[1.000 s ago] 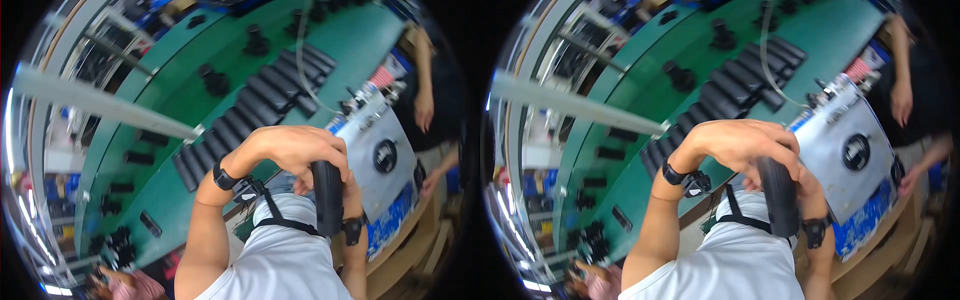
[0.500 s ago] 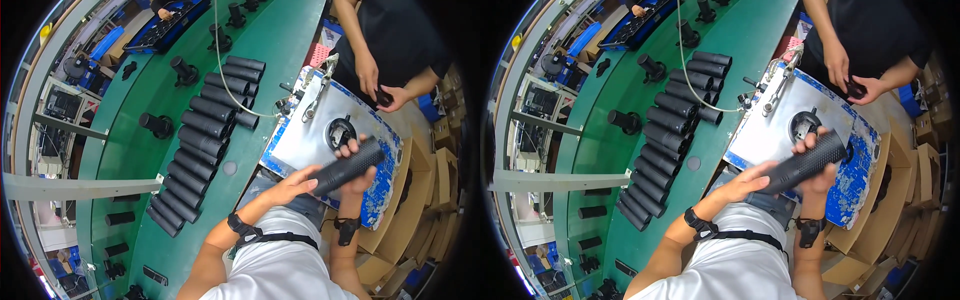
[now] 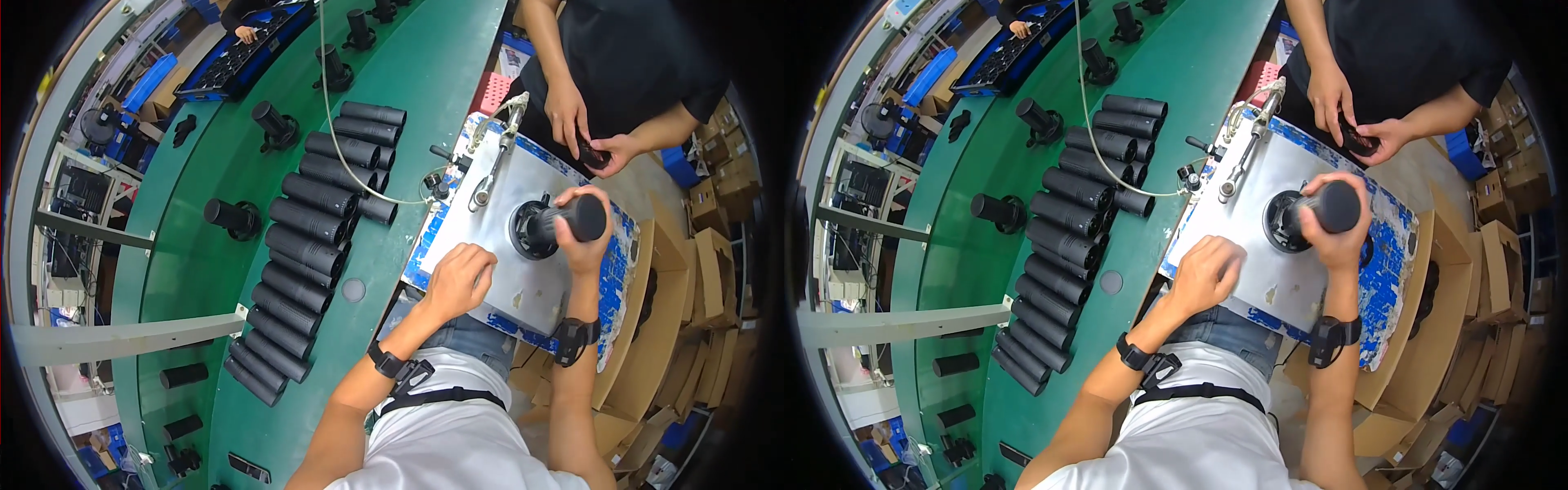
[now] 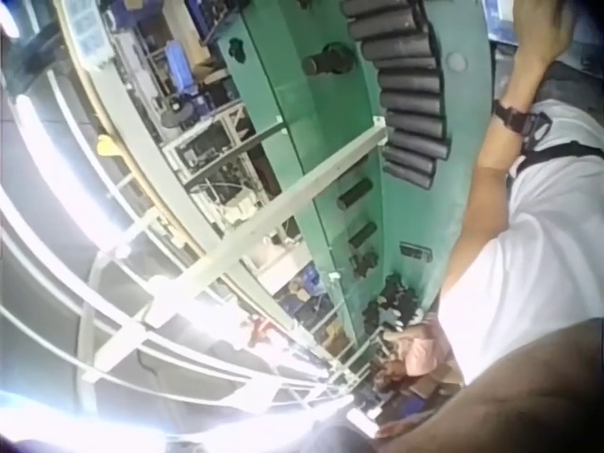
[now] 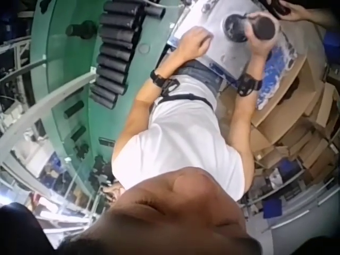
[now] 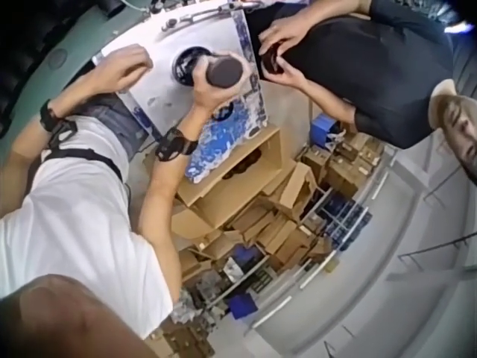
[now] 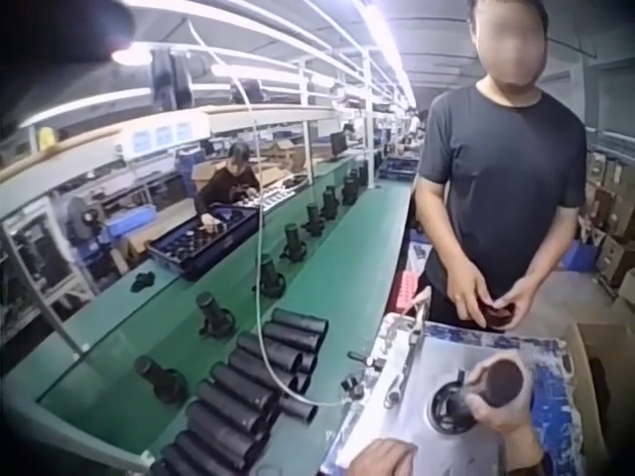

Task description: The person picks up a black cylindrical component from the table, places it onto a metal fixture, and presses it down before setting it back onto the green workbench.

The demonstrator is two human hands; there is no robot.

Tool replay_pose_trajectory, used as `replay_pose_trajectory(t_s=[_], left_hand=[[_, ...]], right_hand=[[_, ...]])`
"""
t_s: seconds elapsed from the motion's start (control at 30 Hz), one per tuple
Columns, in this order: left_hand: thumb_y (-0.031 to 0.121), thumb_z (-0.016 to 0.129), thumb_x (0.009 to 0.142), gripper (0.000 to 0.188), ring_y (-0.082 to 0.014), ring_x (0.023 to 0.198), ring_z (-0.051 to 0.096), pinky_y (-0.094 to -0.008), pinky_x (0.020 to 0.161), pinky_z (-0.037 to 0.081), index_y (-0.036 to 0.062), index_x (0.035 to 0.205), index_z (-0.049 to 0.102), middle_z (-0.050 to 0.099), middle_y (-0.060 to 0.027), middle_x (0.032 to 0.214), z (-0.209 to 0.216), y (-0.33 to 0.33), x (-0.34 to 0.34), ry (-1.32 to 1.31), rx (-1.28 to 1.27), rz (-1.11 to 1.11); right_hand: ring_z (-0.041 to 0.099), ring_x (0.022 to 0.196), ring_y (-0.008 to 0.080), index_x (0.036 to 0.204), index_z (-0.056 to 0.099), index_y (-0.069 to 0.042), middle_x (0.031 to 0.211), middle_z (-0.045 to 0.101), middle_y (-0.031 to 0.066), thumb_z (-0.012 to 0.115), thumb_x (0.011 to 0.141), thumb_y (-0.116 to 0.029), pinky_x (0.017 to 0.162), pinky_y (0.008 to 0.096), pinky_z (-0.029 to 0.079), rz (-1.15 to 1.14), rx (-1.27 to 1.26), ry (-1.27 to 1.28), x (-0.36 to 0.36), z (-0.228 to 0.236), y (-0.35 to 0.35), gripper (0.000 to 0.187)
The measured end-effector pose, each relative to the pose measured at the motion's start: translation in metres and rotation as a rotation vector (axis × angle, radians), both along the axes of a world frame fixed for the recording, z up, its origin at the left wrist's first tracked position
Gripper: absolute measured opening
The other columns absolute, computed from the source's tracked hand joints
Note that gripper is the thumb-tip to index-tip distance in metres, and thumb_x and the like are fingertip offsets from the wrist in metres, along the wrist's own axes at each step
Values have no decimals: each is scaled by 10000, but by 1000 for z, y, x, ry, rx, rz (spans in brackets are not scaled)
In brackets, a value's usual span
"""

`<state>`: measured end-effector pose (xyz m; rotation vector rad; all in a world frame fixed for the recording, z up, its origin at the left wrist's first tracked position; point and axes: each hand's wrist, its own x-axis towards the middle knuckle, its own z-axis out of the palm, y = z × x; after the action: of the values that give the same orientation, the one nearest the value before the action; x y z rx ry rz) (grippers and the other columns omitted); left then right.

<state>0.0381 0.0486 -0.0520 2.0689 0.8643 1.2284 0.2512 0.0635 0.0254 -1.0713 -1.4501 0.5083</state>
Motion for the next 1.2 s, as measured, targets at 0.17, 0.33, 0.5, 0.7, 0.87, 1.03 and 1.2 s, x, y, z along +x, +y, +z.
replay_pose_trajectory(t_s=[0.17,0.33,0.5,0.7,0.87,1.03,1.2], left_hand=[[12,625,732,108,-286,720,562,-361,658,464,54,831,619,594,-83,781,4,4,6,14,-10,36],[6,632,709,113,-273,693,553,-357,632,456,57,809,615,589,-70,765,0,7,7,4,18,39],[7,635,692,119,-266,676,545,-353,614,449,61,796,614,579,-69,751,-1,0,7,31,26,94],[10,634,679,115,-263,667,539,-352,607,444,65,777,609,561,-66,726,3,0,11,35,16,78],[21,633,678,111,-252,662,536,-349,593,430,72,773,609,554,-56,716,0,4,13,43,34,107],[22,635,671,117,-246,664,537,-347,586,424,76,772,611,552,-52,716,-2,5,12,72,34,116],[30,643,674,103,-250,639,540,-347,574,418,74,763,616,554,-57,692,3,1,8,73,39,89]], right_hand=[[574,862,189,1068,492,-31,916,581,96,693,691,-40,828,321,463,114,-76,64,8,-26,12,427],[591,874,190,1096,496,-6,924,591,97,633,758,32,857,332,479,-225,44,122,-10,-44,10,367],[594,885,197,1068,515,-13,947,597,99,702,752,-43,859,331,477,-412,9,95,-27,-44,10,369],[580,918,211,1061,519,-3,934,595,107,761,675,-196,884,350,449,418,-344,196,39,-23,24,495],[580,851,143,993,554,-9,912,615,64,733,758,-31,835,291,466,-471,7,137,-32,-46,10,296],[588,866,144,1009,549,-12,907,621,65,689,754,22,858,291,462,-332,-45,125,-29,-40,14,293],[589,885,196,1095,494,-8,936,608,107,632,761,3,892,345,460,-45,-157,90,-5,-42,7,361]])
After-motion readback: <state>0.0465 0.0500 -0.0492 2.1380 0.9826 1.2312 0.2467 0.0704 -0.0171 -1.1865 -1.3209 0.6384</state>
